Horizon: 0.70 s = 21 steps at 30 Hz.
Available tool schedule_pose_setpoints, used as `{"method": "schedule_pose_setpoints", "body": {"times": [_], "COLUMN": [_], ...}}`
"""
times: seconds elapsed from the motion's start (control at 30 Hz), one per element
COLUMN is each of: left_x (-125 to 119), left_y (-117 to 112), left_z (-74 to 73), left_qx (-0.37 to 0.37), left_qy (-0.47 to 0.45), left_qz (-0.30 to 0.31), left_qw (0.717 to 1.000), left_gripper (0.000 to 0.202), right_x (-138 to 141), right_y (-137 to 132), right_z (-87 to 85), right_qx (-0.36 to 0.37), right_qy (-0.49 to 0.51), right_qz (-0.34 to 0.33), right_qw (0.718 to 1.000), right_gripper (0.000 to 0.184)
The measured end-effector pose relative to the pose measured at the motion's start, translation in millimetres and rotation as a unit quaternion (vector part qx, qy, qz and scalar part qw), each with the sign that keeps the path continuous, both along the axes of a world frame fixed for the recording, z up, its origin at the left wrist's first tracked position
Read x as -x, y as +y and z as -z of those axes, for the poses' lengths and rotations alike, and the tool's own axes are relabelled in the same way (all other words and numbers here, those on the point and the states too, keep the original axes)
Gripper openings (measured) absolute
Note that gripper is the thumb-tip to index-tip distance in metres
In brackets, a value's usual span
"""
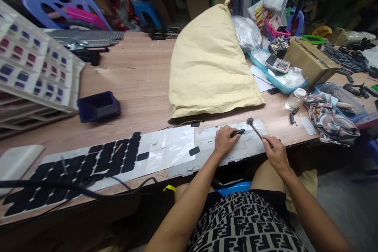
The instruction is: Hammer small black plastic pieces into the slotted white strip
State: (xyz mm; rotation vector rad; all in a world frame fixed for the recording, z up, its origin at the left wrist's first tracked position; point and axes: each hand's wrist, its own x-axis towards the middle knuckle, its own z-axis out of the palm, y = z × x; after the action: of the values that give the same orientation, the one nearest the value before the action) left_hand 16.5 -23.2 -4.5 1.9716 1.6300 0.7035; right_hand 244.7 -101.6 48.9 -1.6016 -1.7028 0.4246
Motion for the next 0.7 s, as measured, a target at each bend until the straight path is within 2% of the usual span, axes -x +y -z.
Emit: {"method": "schedule_pose_setpoints", "body": {"times": [0.07, 0.27, 0.43, 0.53, 0.7], "left_x": [-0.6, -3.0, -3.3, -3.4, -4.2], "left_y": [-0.7, -0.1, 1.3, 0.1, 1.1], "left_z": [-0.6, -3.5, -7.3, -9.6, -6.8], "left_qx": [0.000, 0.018, 0.024, 0.035, 0.024], "left_qy": [-0.007, -0.027, -0.033, -0.032, -0.047], "left_qz": [-0.004, -0.013, -0.013, -0.019, -0.012], "left_qw": [1.000, 0.999, 0.999, 0.999, 0.999], "left_gripper": [0.021, 0.019, 0.017, 0.013, 0.016], "right_x": [8.4, 14.2, 22.8, 26.6, 8.2], "right_y": [-6.4, -4.9, -6.5, -8.9, 5.9], "right_z": [-3.2, 2.5, -5.0, -4.1, 5.5], "right_qx": [-0.003, 0.000, -0.014, 0.003, -0.015], "right_qy": [0.004, -0.041, -0.042, -0.060, -0.081], "right_qz": [-0.011, -0.021, -0.044, -0.063, -0.041], "right_qw": [1.000, 0.999, 0.998, 0.996, 0.996], "right_gripper": [0.029, 0.031, 0.028, 0.027, 0.029]}}
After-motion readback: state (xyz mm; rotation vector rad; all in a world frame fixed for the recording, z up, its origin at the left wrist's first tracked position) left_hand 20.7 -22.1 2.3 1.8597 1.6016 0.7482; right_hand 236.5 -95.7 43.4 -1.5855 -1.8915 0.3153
